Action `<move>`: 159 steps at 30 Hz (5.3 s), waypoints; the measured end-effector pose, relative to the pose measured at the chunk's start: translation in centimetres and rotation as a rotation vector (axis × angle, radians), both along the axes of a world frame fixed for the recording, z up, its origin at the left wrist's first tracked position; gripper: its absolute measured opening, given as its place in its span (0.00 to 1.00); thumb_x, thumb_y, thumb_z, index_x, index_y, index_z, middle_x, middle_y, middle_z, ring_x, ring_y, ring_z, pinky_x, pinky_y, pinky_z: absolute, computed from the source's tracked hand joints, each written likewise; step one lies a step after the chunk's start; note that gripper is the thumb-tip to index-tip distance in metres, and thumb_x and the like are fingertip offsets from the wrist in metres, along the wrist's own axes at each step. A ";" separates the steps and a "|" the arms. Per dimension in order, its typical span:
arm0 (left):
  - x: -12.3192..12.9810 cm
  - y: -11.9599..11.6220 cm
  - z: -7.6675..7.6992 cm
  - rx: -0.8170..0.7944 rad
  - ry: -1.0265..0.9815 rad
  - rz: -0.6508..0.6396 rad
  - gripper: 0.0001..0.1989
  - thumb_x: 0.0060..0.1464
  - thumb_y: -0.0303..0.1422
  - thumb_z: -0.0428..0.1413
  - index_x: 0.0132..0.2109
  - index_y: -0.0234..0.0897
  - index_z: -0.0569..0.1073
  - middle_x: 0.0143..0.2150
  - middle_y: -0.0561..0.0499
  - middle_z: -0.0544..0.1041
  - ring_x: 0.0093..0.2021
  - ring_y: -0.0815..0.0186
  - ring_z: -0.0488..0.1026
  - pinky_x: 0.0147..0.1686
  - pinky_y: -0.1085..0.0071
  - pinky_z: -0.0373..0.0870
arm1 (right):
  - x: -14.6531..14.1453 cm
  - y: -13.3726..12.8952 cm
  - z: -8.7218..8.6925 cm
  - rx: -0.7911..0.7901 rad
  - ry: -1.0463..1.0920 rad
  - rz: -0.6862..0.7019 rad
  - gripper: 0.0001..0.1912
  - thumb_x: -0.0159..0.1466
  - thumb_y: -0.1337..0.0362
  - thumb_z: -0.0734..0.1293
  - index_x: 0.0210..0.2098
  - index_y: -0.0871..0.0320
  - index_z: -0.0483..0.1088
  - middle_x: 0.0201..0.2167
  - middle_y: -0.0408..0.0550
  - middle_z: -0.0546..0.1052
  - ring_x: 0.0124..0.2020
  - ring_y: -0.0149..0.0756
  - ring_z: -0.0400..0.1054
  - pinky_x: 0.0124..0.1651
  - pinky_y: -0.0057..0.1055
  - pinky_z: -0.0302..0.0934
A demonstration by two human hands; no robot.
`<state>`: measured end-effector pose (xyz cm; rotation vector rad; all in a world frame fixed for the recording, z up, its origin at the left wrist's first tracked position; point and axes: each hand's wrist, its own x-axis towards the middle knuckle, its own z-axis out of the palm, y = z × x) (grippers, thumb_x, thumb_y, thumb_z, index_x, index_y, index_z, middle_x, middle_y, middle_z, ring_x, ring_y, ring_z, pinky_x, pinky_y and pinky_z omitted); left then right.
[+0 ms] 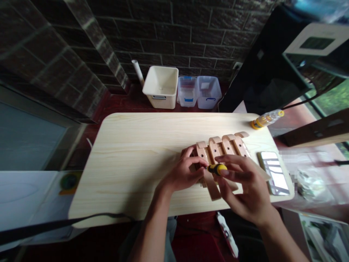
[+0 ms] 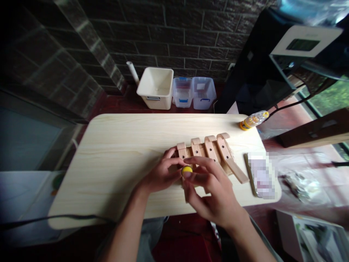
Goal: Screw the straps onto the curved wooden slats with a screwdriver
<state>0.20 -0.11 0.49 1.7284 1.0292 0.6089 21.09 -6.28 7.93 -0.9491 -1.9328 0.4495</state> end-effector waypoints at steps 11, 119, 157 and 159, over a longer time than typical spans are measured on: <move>-0.1 0.1 -0.2 0.011 -0.025 -0.012 0.15 0.65 0.44 0.60 0.51 0.44 0.86 0.72 0.44 0.67 0.77 0.48 0.60 0.76 0.55 0.60 | 0.4 -0.1 0.7 0.043 -0.133 0.014 0.17 0.70 0.76 0.70 0.55 0.55 0.68 0.56 0.56 0.79 0.55 0.40 0.80 0.48 0.32 0.79; 0.1 0.0 0.3 -0.018 0.012 -0.012 0.11 0.62 0.40 0.63 0.48 0.43 0.85 0.73 0.43 0.65 0.76 0.47 0.62 0.77 0.54 0.60 | 0.2 0.2 -0.6 0.001 0.088 -0.016 0.24 0.65 0.81 0.73 0.56 0.54 0.72 0.53 0.52 0.74 0.54 0.42 0.80 0.49 0.37 0.83; 0.1 0.0 0.5 -0.011 0.028 -0.019 0.10 0.61 0.41 0.65 0.47 0.44 0.86 0.71 0.45 0.68 0.76 0.47 0.61 0.77 0.55 0.61 | -0.3 0.1 -0.8 0.047 0.033 -0.059 0.24 0.66 0.80 0.72 0.56 0.51 0.69 0.54 0.52 0.71 0.55 0.40 0.79 0.48 0.36 0.84; 0.1 0.0 0.4 -0.011 0.023 -0.020 0.11 0.61 0.41 0.64 0.47 0.44 0.86 0.72 0.45 0.66 0.76 0.48 0.63 0.76 0.56 0.62 | -0.4 0.0 -0.4 0.050 -0.002 -0.055 0.23 0.66 0.80 0.71 0.55 0.52 0.69 0.57 0.55 0.73 0.56 0.42 0.79 0.47 0.36 0.84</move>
